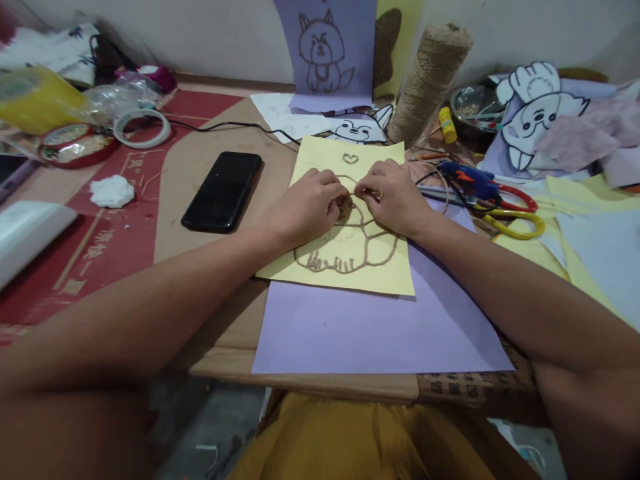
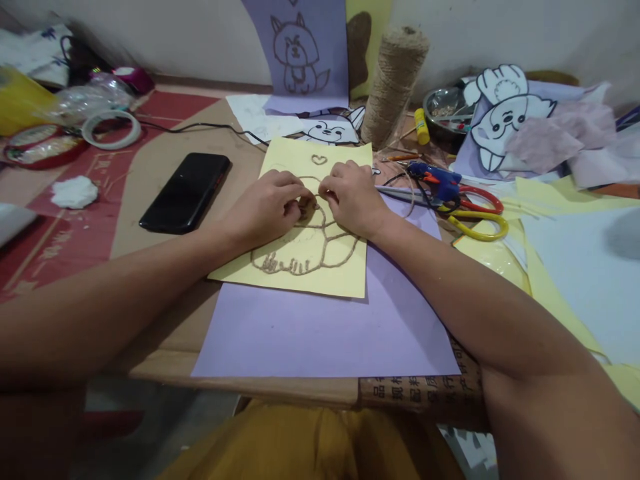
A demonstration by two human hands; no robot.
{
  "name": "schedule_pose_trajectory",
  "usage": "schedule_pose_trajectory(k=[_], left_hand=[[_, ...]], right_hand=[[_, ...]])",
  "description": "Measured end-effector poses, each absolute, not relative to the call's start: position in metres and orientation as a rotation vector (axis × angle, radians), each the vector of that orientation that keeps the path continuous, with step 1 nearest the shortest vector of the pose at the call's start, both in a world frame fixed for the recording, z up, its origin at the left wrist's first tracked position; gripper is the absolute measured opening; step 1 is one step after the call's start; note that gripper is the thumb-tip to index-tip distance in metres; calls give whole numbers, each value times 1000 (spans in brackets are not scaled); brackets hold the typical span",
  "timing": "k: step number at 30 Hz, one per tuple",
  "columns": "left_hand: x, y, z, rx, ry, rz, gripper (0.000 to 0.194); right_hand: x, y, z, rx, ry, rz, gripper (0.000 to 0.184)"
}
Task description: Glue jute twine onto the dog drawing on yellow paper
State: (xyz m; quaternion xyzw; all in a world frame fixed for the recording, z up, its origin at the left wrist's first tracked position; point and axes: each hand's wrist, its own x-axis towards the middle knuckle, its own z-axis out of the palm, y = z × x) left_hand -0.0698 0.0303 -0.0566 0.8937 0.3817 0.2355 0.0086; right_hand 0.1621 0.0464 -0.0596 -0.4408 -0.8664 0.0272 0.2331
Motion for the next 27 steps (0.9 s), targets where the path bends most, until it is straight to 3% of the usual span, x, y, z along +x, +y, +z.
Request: schedule_pose_trajectory(k=[18,27], left_hand=[[-71,32,-52,2597,1318,777,37],[-71,34,-56,2781,1198,683,40]], right_hand=[[160,42,-56,-1141,-2488,-116,25],[158,41,-56,-1145,-2488,-93,24]])
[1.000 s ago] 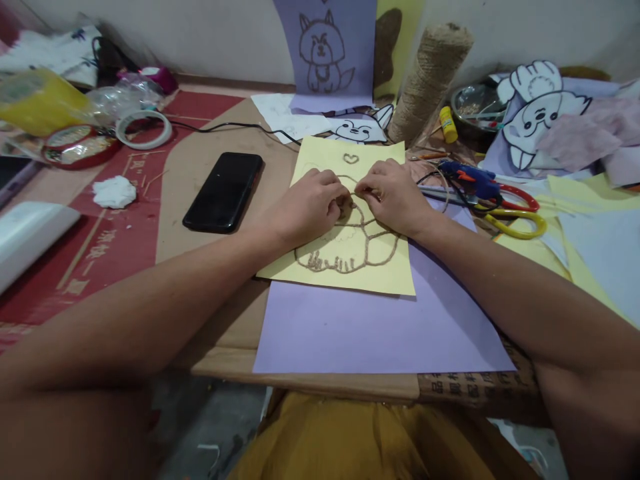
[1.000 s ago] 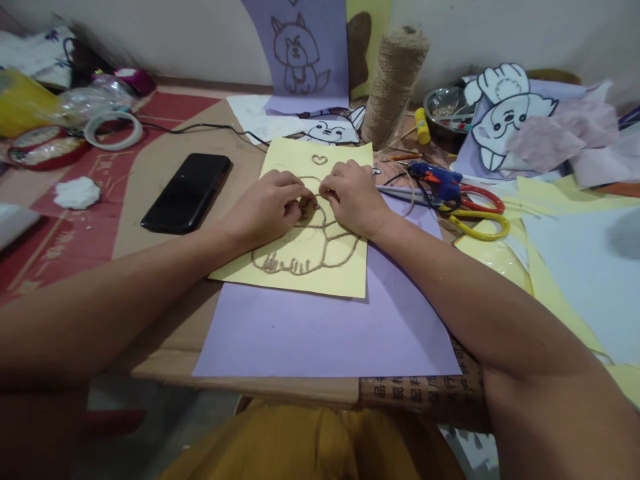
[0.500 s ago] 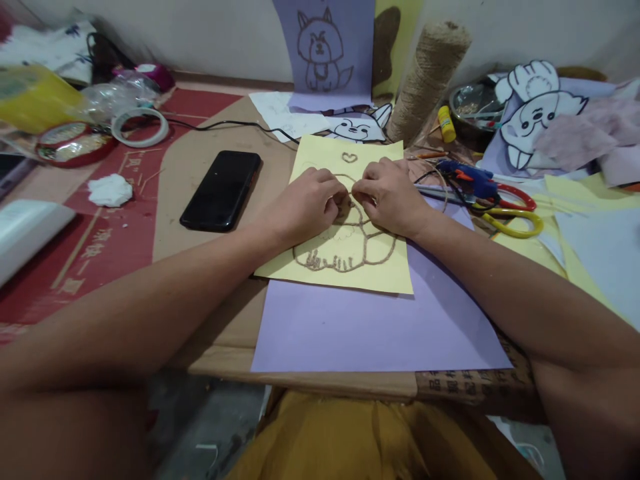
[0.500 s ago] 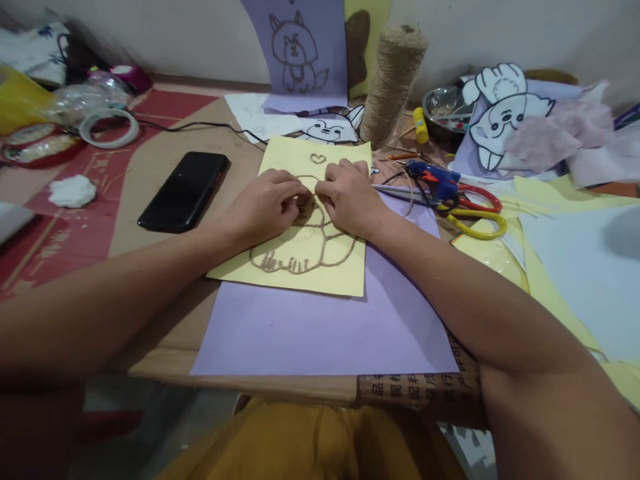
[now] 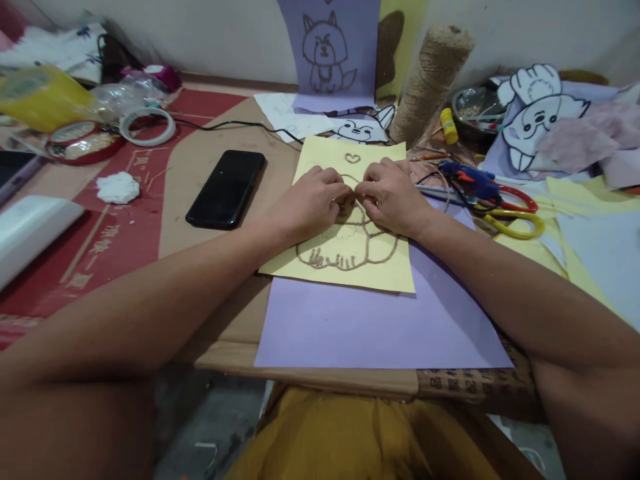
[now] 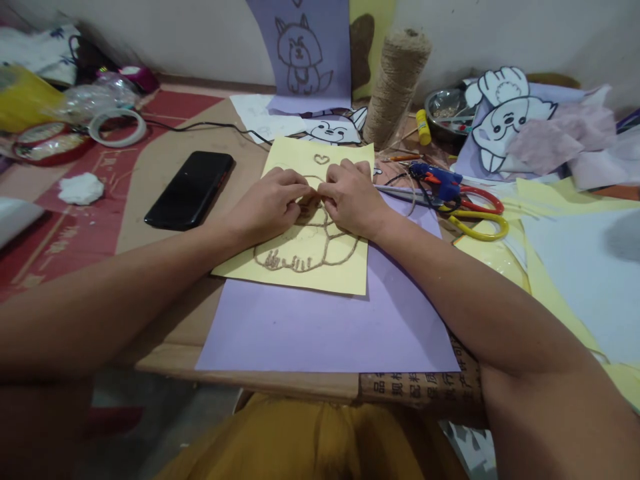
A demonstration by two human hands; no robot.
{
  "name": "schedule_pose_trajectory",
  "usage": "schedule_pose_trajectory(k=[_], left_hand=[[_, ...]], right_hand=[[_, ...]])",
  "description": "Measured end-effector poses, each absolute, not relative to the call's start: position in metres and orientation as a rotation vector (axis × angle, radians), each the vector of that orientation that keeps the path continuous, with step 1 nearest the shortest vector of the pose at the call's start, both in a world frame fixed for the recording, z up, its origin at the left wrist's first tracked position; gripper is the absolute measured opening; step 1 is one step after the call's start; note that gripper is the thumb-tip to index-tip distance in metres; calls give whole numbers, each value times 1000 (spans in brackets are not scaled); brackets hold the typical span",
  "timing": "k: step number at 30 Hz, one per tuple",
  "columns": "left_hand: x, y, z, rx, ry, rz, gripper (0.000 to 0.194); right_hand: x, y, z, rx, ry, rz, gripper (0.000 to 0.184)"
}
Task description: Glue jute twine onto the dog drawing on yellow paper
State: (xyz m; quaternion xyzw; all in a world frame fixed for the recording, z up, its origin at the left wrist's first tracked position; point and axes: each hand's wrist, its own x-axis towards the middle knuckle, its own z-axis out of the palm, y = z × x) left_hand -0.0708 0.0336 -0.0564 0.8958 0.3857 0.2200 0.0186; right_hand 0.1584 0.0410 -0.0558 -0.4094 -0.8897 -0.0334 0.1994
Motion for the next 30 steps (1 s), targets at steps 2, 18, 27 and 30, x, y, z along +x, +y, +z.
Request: schedule_pose_trajectory(k=[2,18,27,30], left_hand=[[-71,33,-56,2788,1191,685,39],[-70,32,-53,2733,1232,698,41],[-72,30,-51,2751,1144,723,41],[-72,29,-51,2713,1188,730,42]], right_hand=[[159,41,-56,-1155,-2480,-61,24],[161,41,-58,-1203,-2400,67,32],[160,40,-56,-1145,-2425,-27,30],[160,40,-56,-1138,-2426,-31,31]])
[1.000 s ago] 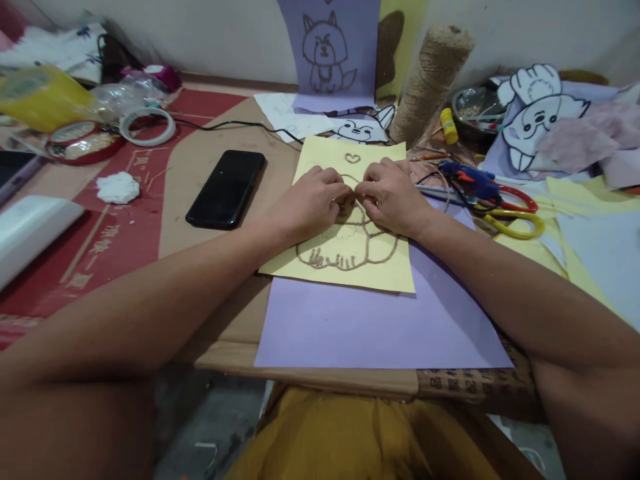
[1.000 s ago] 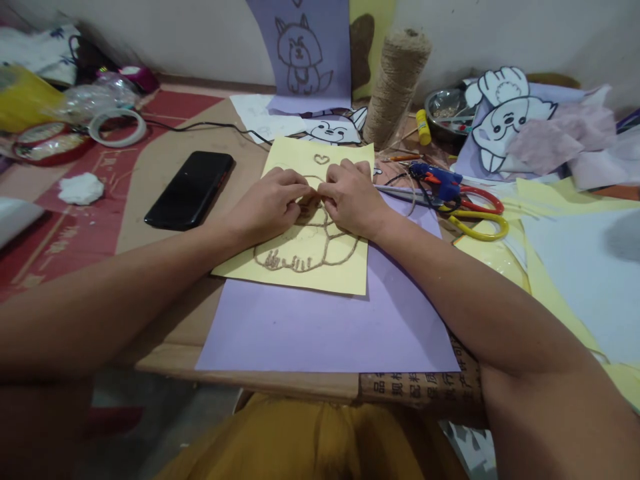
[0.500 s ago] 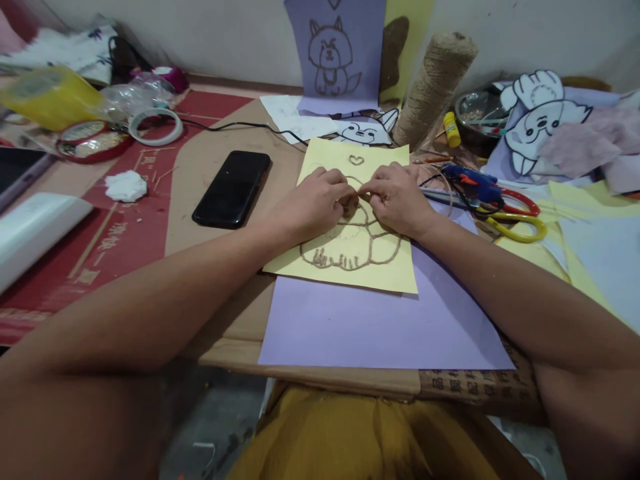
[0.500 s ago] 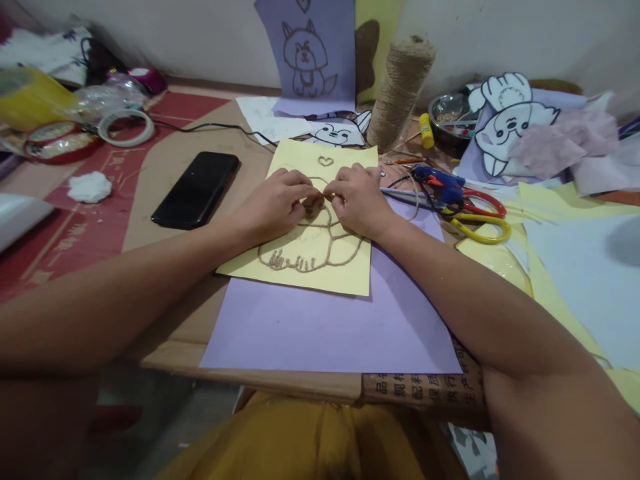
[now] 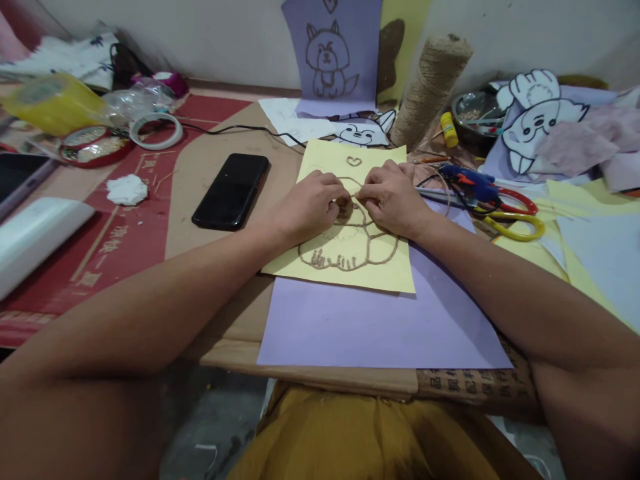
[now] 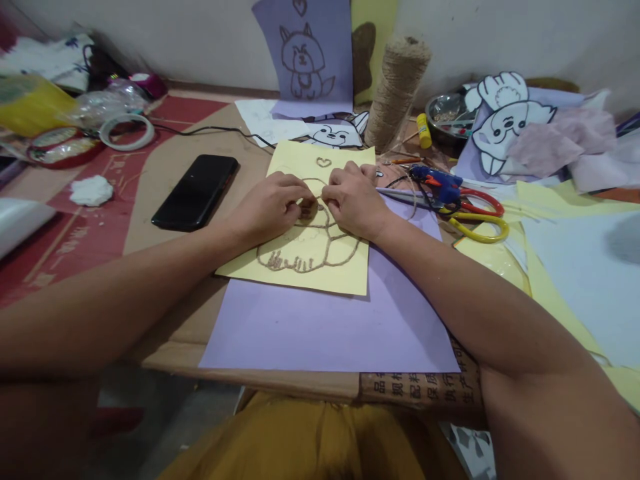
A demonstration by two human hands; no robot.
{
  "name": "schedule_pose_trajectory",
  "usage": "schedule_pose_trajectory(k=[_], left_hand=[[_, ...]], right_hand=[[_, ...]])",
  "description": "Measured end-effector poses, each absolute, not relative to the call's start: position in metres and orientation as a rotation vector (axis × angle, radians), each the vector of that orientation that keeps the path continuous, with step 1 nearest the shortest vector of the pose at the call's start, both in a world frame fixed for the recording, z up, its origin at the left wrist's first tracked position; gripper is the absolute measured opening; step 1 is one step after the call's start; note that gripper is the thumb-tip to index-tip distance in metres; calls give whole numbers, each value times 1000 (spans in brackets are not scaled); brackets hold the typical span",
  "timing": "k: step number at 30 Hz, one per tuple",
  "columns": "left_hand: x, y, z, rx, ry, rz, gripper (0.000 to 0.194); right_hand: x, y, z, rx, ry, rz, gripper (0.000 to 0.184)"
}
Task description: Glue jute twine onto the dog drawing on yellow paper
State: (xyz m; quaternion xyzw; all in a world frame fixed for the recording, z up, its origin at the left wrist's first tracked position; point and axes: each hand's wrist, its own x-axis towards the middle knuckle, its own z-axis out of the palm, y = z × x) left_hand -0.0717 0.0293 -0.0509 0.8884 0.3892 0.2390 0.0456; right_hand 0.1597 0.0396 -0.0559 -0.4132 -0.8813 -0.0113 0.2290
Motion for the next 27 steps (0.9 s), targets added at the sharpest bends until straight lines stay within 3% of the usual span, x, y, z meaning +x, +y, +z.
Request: schedule_pose_trajectory(k=[22,27], left_hand=[[-73,34,-56,2758,1187,691,43],[-73,34,-58,2780,1160,694,41]], right_hand=[[159,39,-58,-1203,-2373,66,29],[161,40,-59,-1272,-2274,136,37]])
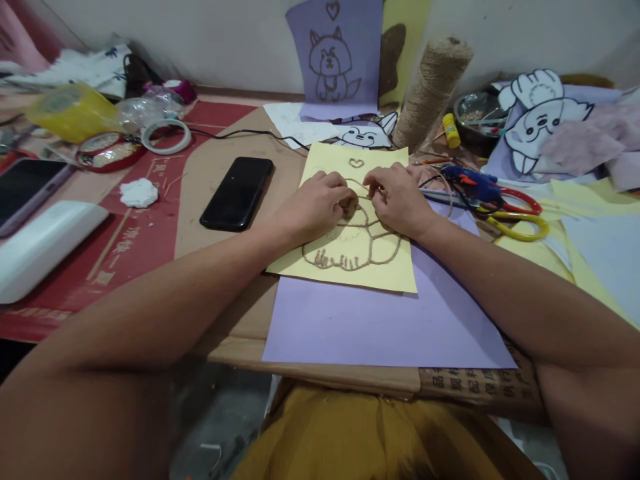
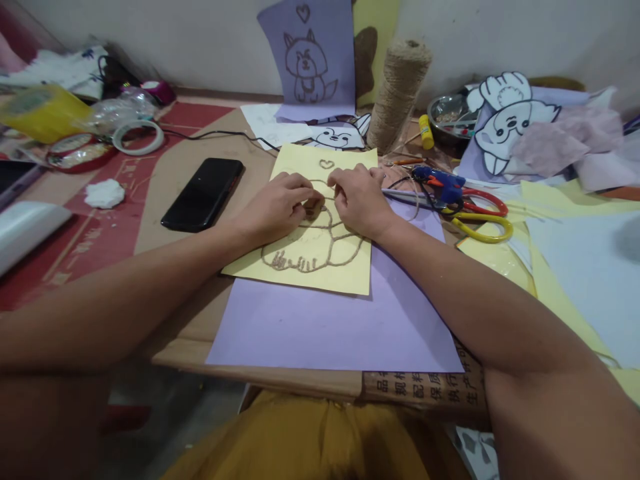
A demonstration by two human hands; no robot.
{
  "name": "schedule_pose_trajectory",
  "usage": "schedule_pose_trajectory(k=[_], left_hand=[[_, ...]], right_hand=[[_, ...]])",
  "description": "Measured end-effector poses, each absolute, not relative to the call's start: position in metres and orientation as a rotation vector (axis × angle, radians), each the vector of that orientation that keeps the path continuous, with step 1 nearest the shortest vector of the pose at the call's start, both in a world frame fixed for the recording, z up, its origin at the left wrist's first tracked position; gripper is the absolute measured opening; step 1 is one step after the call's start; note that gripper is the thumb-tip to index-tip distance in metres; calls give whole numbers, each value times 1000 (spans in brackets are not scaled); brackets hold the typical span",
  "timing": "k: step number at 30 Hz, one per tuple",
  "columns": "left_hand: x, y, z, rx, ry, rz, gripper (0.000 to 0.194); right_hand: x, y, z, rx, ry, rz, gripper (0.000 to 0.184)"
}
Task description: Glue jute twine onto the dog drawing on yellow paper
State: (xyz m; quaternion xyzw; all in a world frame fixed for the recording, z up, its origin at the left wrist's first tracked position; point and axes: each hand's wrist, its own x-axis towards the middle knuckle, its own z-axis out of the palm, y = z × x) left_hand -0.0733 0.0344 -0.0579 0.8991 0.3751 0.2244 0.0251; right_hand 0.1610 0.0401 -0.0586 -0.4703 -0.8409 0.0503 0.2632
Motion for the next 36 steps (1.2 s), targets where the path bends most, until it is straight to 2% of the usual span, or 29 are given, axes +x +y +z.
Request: schedule_pose_trajectory(k=[7,12,15,23,29,36], left_hand=[[-73,34,-58,2786,1164,682,40],[-72,33,-57,2733,1260,675,45],[-72,32,-56,2755,1239,661,49],[-71,31,-52,2807,1189,545,48],[-71,34,-55,2720,1252,637,42],[-72,35,-57,2785,1219,641,37]], right_hand=[[161,41,-60,-1253,-2282,104,30],[164,43,-57,-1245,-2208,107,35],[165,42,-56,-1248,-2216,110,31],[162,36,-55,-1292,-2271,85,34],[162,36,-56,-1285,-2212,91,38],[164,39,-54,-1320,-2221,47,24]])
